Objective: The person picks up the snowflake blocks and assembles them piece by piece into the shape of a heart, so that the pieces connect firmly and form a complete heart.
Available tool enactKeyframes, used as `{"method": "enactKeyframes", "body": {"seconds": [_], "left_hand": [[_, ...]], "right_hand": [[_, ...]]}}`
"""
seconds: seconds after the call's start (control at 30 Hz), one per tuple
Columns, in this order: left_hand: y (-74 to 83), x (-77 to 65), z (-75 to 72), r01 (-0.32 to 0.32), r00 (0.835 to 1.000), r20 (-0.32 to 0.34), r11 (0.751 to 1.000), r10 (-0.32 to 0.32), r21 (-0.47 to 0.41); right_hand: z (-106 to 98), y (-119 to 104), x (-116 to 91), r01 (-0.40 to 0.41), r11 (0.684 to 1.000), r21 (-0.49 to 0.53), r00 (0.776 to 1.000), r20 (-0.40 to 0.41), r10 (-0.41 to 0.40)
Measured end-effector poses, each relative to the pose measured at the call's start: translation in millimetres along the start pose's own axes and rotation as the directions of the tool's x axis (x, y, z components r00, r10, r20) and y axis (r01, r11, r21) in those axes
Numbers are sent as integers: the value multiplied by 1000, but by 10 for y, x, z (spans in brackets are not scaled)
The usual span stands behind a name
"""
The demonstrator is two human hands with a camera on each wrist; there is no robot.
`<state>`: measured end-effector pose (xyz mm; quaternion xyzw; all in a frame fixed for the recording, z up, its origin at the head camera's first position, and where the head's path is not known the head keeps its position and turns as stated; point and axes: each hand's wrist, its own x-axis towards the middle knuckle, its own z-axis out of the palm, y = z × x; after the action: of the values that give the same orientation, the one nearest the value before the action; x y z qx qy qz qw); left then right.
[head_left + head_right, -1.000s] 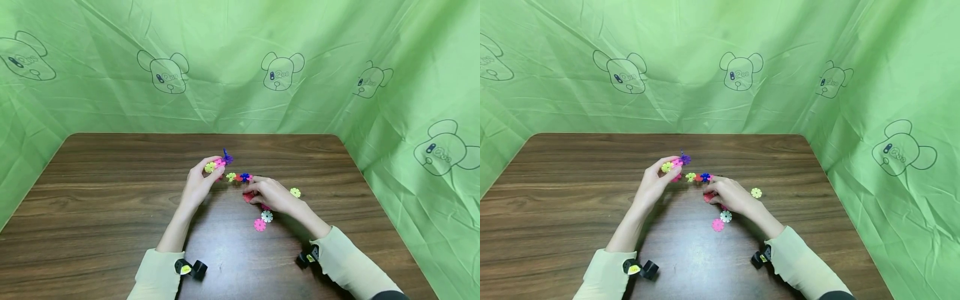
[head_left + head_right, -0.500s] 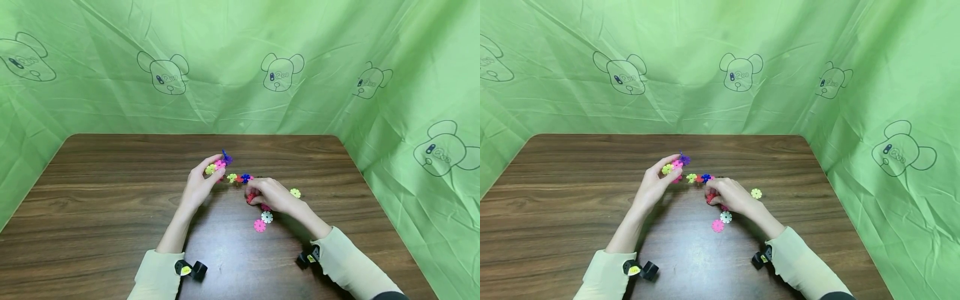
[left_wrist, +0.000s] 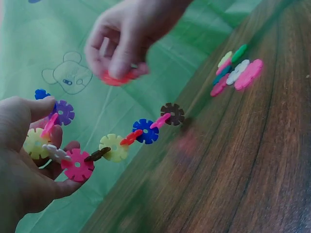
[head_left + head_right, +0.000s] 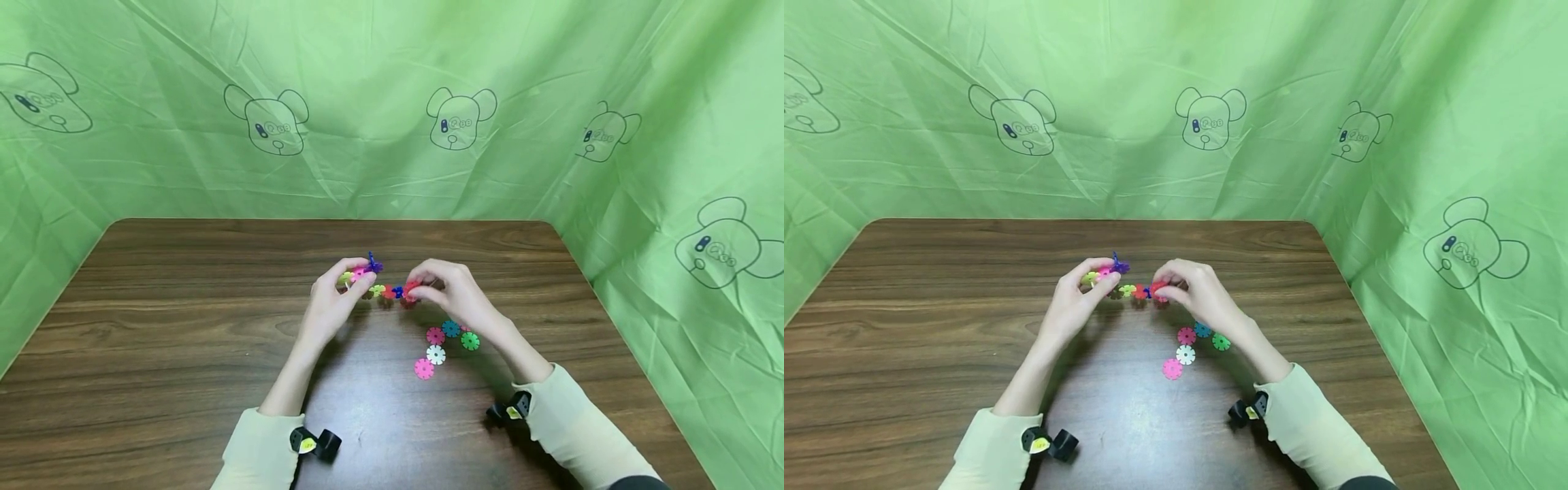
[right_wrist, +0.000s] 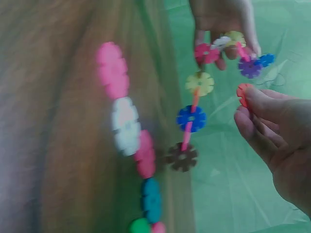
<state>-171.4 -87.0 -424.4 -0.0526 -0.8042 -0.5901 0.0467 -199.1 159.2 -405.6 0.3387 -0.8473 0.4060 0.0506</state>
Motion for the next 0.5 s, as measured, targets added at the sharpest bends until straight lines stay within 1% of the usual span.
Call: {"method": "enactKeyframes", "body": {"seconds": [0.1, 0.3, 0.4, 0.5], "left_hand": [[6, -10, 25, -22, 1000, -22, 999, 22, 27], [9, -24, 40, -61, 998, -22, 997, 62, 41], [1, -21, 54, -75, 997, -29, 997, 76, 32], [-5, -21, 69, -84, 995, -44, 996, 85, 29]], "right_hand": [[-51, -80, 67, 1, 999, 39, 998, -68, 1], [-91, -205, 215, 38, 996, 80, 986, -167, -24], [-92, -251, 282, 72, 992, 101, 979, -199, -51], [-84, -313, 342, 113, 985, 134, 973, -215, -82]]}}
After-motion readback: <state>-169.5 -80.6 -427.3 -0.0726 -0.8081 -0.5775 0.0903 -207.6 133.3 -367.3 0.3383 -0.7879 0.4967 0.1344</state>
